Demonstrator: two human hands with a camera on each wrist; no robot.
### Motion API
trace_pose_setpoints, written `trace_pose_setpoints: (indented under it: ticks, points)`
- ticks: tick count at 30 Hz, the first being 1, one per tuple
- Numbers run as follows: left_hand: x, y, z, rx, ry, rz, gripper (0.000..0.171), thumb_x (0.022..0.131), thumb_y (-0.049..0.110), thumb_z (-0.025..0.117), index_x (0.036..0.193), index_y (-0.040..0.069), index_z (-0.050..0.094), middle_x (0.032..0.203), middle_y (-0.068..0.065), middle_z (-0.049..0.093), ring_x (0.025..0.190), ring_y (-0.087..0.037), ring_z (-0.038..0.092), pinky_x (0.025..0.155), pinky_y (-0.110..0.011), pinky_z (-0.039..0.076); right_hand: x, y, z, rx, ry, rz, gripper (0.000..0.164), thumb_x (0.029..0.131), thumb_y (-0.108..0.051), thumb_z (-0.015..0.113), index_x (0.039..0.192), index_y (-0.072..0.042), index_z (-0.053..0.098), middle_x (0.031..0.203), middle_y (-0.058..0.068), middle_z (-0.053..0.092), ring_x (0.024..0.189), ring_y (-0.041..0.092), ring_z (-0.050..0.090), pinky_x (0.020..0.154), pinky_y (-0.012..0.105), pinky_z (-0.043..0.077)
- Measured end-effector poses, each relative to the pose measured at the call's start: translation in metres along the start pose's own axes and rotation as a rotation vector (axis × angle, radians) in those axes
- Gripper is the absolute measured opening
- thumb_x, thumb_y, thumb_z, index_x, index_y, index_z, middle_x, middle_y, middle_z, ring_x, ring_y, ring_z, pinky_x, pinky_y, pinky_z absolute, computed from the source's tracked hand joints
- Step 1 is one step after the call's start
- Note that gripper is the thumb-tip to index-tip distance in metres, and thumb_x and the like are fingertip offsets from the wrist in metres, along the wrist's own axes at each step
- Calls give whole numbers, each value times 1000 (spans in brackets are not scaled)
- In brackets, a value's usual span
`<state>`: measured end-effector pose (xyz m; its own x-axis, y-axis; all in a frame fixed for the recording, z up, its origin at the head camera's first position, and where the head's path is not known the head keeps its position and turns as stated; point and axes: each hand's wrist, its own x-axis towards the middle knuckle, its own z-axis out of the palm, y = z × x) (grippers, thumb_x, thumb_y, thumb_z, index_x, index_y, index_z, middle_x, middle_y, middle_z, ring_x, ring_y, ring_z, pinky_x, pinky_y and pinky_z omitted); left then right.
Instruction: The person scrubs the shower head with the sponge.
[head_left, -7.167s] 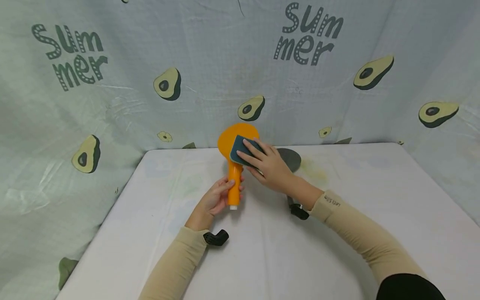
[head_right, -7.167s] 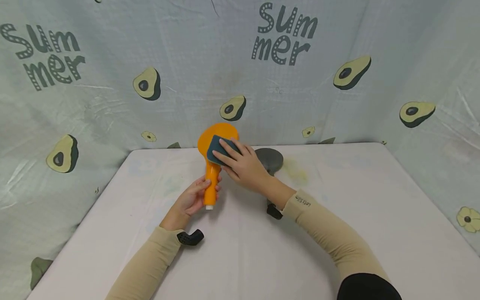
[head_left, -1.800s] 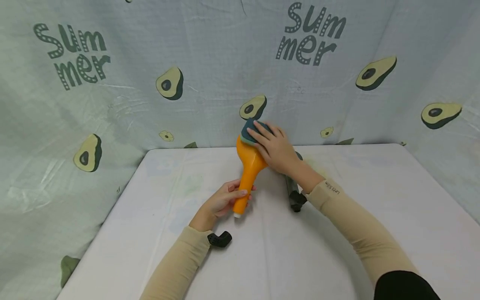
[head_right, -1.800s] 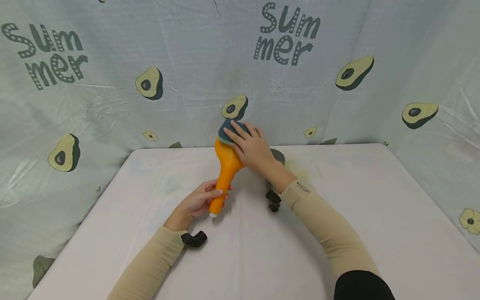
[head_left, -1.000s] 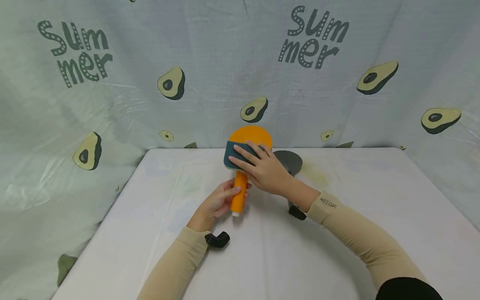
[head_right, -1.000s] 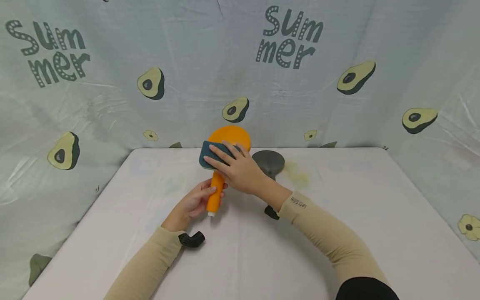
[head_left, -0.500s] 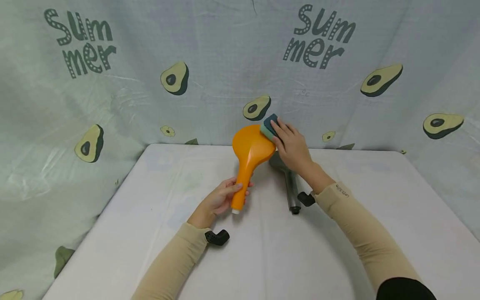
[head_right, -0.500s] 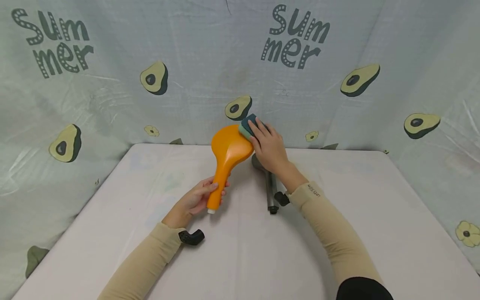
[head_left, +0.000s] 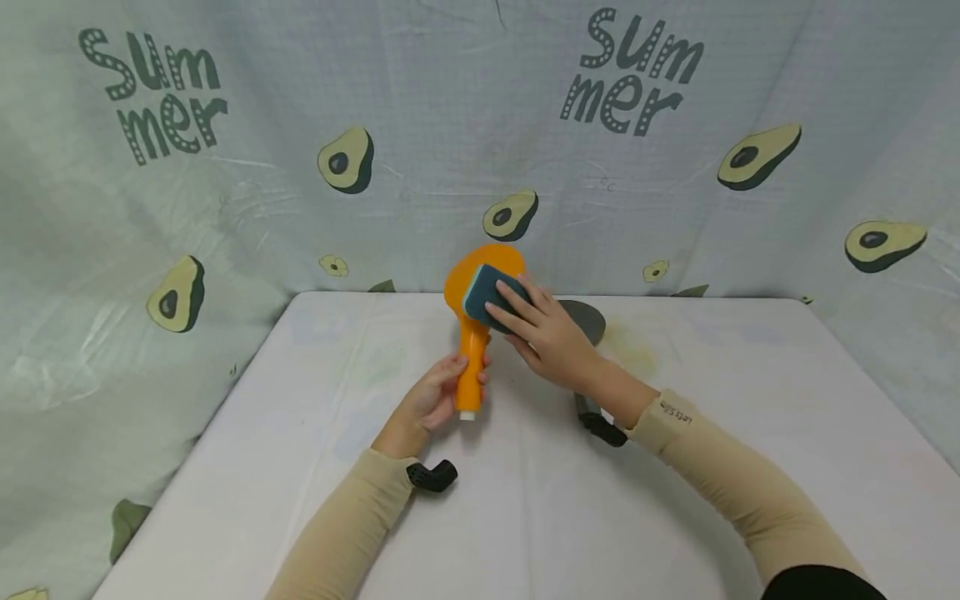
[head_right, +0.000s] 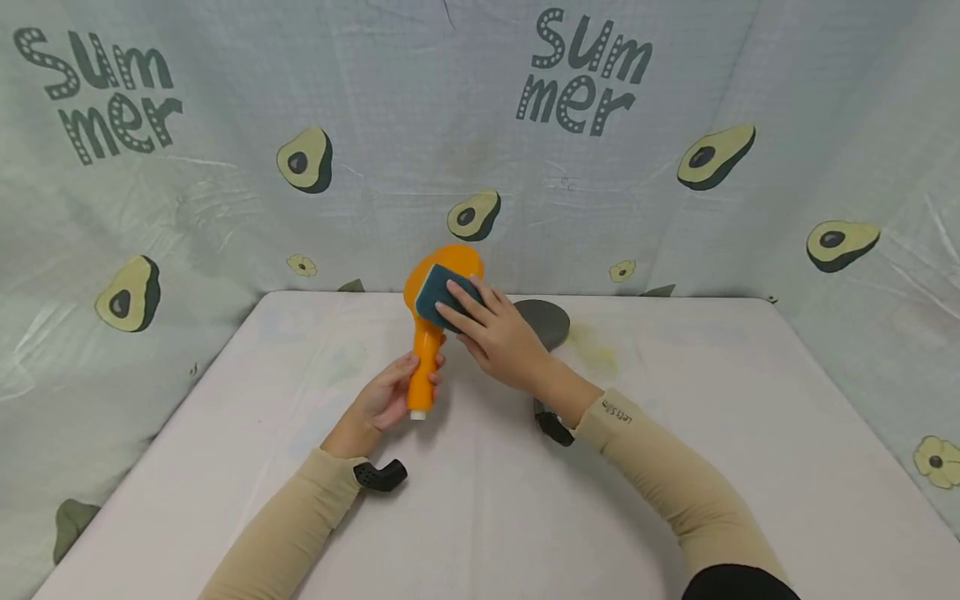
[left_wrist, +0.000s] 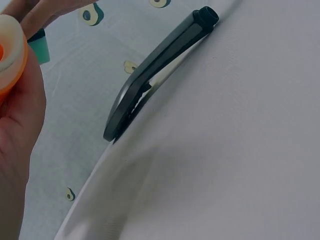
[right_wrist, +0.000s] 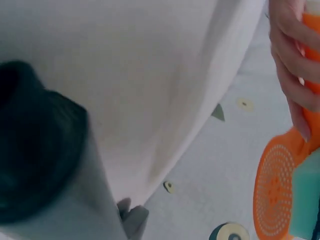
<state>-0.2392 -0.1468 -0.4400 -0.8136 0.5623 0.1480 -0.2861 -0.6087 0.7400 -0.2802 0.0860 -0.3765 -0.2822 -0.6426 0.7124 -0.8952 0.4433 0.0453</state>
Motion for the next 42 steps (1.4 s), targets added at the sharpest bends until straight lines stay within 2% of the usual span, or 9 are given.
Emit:
trace_pose_setpoints:
  ticks: [4, 9, 17, 19, 26, 29, 32, 37, 42]
  points:
    - [-1, -1, 0, -25, -15, 5, 33, 109, 22, 53, 136, 4, 49, 111, -3, 60, 90, -12, 60, 86, -29, 56, -5, -2, 2, -5, -33, -46, 54, 90, -5, 77, 141, -4, 60, 152, 23, 48, 144, 49, 35, 110, 65, 35]
    - [-1, -1, 3, -118, -112, -7, 29, 111, 20, 47, 136, 8, 56, 112, -5, 60, 90, -13, 61, 87, -29, 56, -5, 8, -5, -15, 24, -35, 56, 85, -1, 80, 137, -2, 63, 147, 26, 51, 140, 51, 40, 107, 66, 38]
    - [0, 1, 3, -270, -211, -69, 33, 114, 17, 33, 138, 4, 51, 113, -8, 60, 90, -15, 63, 87, -31, 57, -8, 24, -12, 197, 126, 351, 55, 94, 2, 69, 146, 5, 52, 157, 24, 39, 146, 45, 33, 115, 57, 33]
    - [-1, 1, 3, -279, -220, -81, 33, 114, 17, 33, 139, 4, 51, 113, -8, 60, 90, -16, 62, 86, -32, 57, -11, 22, -11, 222, 149, 380, 55, 94, 3, 69, 146, 5, 51, 157, 24, 39, 147, 44, 31, 116, 56, 31]
    - [-1, 3, 1, -226, -178, -74, 32, 113, 17, 37, 137, 5, 54, 112, -7, 59, 87, -14, 61, 84, -29, 57, -11, 5, 1, 29, 108, -14, 54, 80, 4, 83, 131, 0, 67, 144, 26, 53, 137, 53, 43, 106, 67, 40]
    - [-1, 3, 2, -203, -172, -82, 32, 113, 16, 36, 136, 5, 55, 111, -7, 59, 86, -14, 60, 83, -28, 57, -13, 0, 2, 52, 84, -48, 57, 77, 5, 85, 131, -2, 68, 145, 23, 55, 137, 50, 44, 104, 67, 41]
    - [-1, 4, 3, -206, -191, -99, 32, 113, 16, 36, 137, 5, 55, 111, -8, 60, 87, -14, 62, 84, -28, 57, -13, 0, -3, 160, 113, 65, 56, 78, 8, 83, 131, 3, 67, 146, 26, 52, 139, 50, 41, 105, 67, 39]
    - [0, 4, 2, -200, -233, -102, 30, 112, 15, 41, 136, 5, 55, 111, -8, 61, 88, -15, 63, 85, -29, 57, -8, 13, -19, 402, 222, 380, 53, 90, 9, 72, 140, 7, 56, 155, 23, 41, 147, 40, 33, 114, 55, 35]
    - [2, 4, 1, -158, -272, -115, 29, 111, 13, 42, 136, 4, 55, 112, -9, 61, 88, -15, 64, 84, -29, 57, -5, 32, -33, 656, 249, 688, 52, 104, -4, 59, 153, -3, 44, 162, 10, 35, 148, 26, 35, 116, 41, 36]
